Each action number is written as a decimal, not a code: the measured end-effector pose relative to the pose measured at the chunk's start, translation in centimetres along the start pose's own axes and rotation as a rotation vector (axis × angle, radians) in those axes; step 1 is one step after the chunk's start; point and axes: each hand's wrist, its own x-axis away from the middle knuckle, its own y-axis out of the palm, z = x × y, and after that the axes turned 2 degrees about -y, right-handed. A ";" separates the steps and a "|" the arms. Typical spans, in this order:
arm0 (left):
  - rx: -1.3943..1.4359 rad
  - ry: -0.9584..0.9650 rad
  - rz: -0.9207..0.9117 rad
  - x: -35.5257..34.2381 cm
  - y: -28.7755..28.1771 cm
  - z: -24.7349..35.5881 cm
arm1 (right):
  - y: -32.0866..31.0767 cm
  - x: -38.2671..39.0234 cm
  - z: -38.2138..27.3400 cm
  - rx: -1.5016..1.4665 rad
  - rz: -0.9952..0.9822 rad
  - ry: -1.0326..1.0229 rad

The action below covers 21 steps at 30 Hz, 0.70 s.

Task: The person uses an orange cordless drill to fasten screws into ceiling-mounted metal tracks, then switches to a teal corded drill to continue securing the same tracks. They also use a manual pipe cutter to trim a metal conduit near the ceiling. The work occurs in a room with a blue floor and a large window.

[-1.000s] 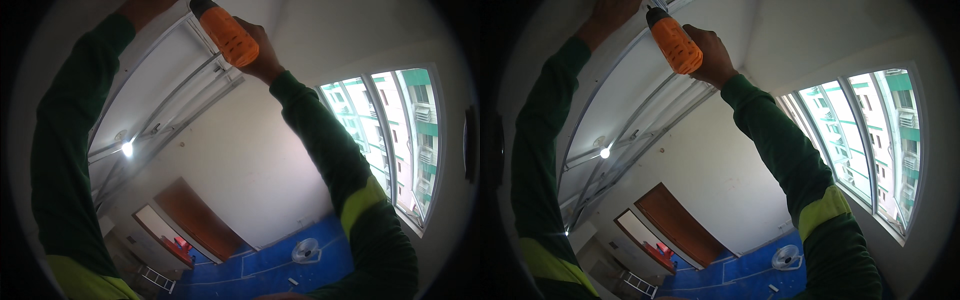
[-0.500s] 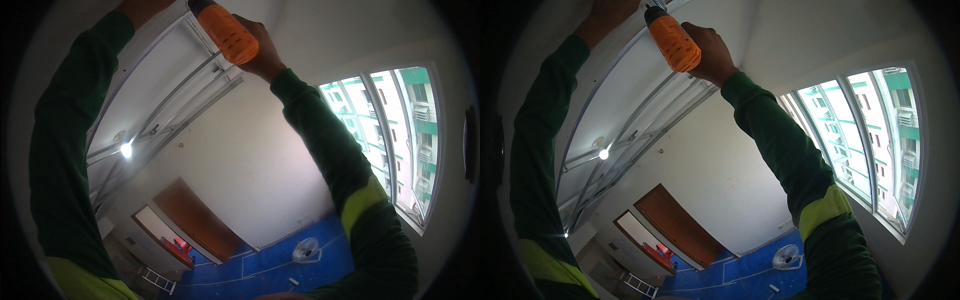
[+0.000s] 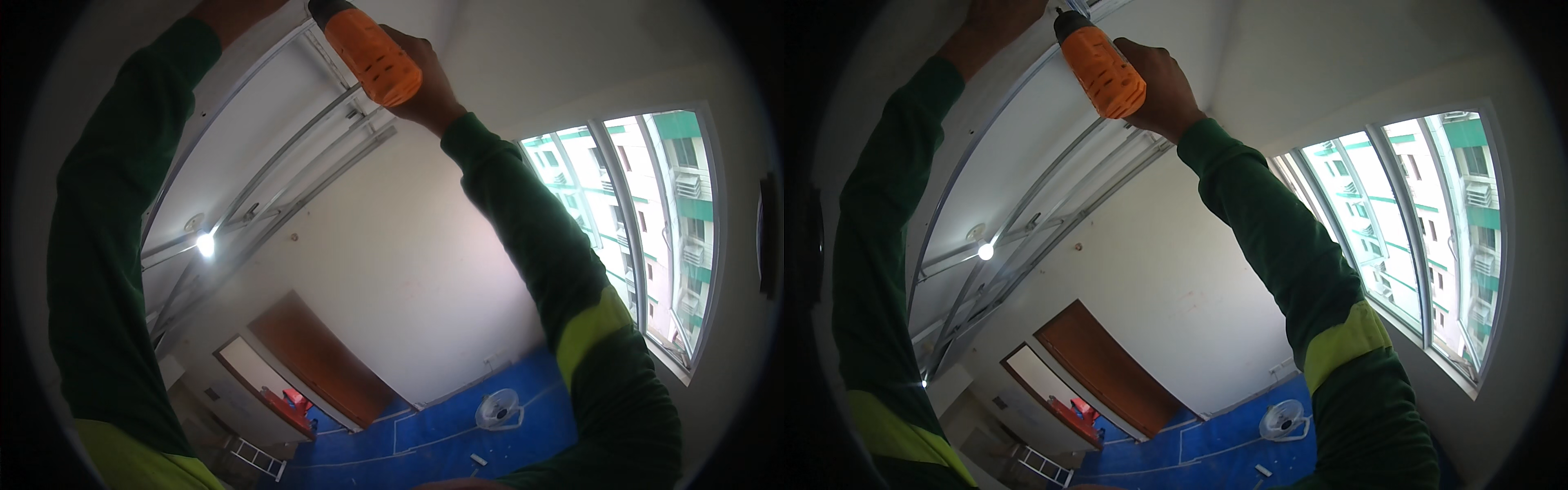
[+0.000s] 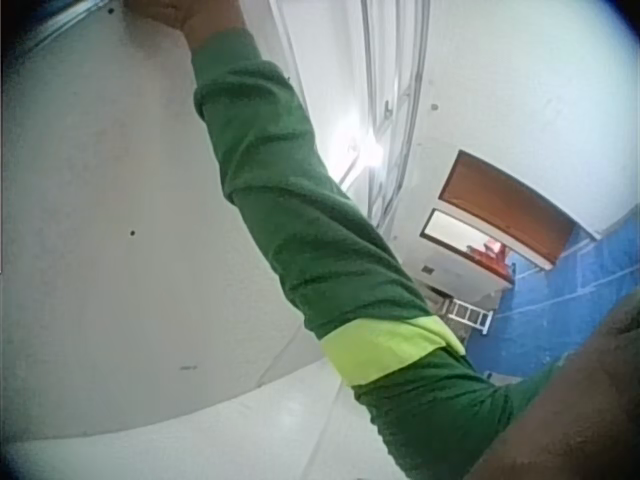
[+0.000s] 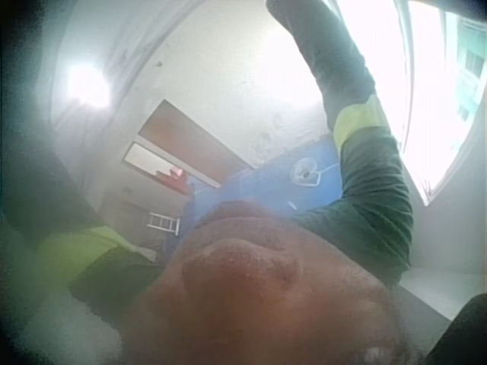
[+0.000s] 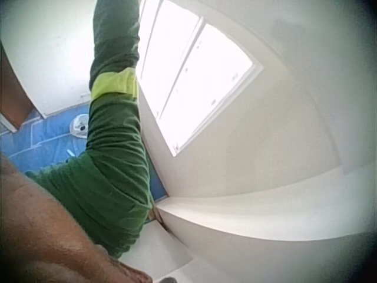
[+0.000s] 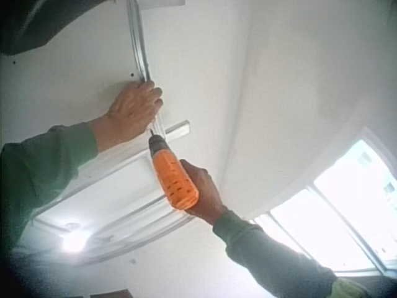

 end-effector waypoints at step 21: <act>-0.061 -0.002 -0.029 -0.2 0.3 0.0 | 0.1 -0.5 -0.2 0.048 0.009 -0.008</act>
